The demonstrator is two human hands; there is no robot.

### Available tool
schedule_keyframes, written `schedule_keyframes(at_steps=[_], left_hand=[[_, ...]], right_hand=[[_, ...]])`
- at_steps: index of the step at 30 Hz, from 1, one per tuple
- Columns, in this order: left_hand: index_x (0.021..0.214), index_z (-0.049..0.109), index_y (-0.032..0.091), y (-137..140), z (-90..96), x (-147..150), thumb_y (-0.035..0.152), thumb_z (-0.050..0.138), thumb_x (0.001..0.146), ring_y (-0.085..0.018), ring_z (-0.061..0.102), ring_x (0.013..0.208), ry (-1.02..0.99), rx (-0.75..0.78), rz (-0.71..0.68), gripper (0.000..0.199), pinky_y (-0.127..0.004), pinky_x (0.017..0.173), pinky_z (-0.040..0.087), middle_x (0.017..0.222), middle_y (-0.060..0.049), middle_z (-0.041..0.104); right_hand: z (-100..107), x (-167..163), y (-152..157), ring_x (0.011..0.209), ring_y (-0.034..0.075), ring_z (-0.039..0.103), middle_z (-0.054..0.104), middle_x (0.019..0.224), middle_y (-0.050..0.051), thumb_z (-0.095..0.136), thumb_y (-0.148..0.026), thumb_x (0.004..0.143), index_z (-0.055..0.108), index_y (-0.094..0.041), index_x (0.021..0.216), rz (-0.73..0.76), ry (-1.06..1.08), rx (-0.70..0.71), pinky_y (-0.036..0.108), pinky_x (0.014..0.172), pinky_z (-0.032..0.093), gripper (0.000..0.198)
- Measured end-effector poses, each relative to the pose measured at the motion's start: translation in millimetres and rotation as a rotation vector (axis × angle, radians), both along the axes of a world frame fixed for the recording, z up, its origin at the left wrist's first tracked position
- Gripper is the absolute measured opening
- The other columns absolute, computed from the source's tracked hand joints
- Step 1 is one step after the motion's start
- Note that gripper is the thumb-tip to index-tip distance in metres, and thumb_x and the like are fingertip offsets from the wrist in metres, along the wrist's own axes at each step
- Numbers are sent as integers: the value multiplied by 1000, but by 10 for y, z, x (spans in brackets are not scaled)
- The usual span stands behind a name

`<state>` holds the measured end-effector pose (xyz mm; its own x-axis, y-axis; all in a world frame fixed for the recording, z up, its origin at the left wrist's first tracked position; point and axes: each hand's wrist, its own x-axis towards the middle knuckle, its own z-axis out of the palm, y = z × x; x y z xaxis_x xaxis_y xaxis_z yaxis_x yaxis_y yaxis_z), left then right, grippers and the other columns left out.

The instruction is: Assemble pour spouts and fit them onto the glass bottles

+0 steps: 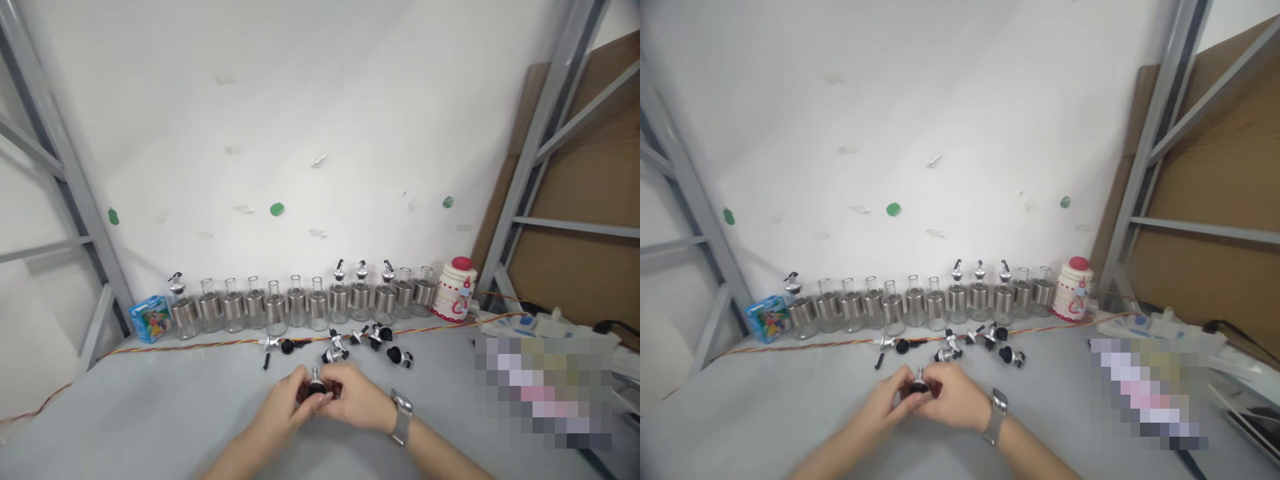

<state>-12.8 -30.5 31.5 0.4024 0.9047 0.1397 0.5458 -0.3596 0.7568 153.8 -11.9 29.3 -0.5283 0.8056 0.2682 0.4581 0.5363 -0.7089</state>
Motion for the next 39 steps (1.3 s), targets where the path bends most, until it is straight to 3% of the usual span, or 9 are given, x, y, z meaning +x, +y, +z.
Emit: schedule_keyframes(at_steps=[8, 14, 22, 28, 33, 39], left_hand=[[77, 44, 19, -17, 30, -3, 41, 47, 78, -16, 48, 70, -70, 60, 60, 22, -24, 66, 36, 74, 0, 54], [71, 39, 20, -1, -4, 39, 43, 31, 85, -13, 46, 62, -316, -50, 85, 28, -22, 60, 37, 65, 3, 48], [73, 40, 20, 46, -150, 57, 42, 35, 84, -14, 49, 65, -257, -40, 81, 25, -23, 61, 37, 69, 2, 53], [72, 40, 20, 42, -162, 62, 39, 35, 84, -14, 49, 67, -190, -25, 82, 23, -22, 62, 36, 71, 1, 54], [69, 39, 21, 25, -153, 70, 38, 37, 83, -13, 45, 64, -150, -64, 87, 22, -21, 60, 34, 66, 4, 49], [67, 37, 21, 1, -112, 97, 39, 37, 81, -12, 39, 59, -183, -135, 63, 23, -21, 57, 31, 60, 6, 41]], right_hand=[[7, -40, -23, 58, 10, 43, 49, 67, -4, 56, -17, 66, 48, -18, 73, -50, 50, 17, 19, 52, 32, 11], [28, -52, -38, 61, 12, 48, 54, 69, -2, 61, -32, 70, 50, -19, 75, -69, 56, -1, 22, 55, 36, 18], [20, -55, -66, 61, 12, 46, 52, 71, -1, 65, -35, 65, 48, -19, 75, -98, -52, 71, 21, 54, 34, 25], [31, -75, -79, 57, 10, 41, 47, 65, -4, 59, -26, 68, 45, -19, 68, -112, -82, 100, 19, 51, 29, 16], [13, -74, -59, 55, 9, 35, 39, 57, -7, 61, -23, 63, 44, -18, 60, -90, -164, 167, 19, 51, 24, 18], [-24, -50, -16, 53, 7, 30, 31, 53, -8, 64, -25, 58, 40, -17, 54, -61, -143, 122, 19, 48, 21, 26]])
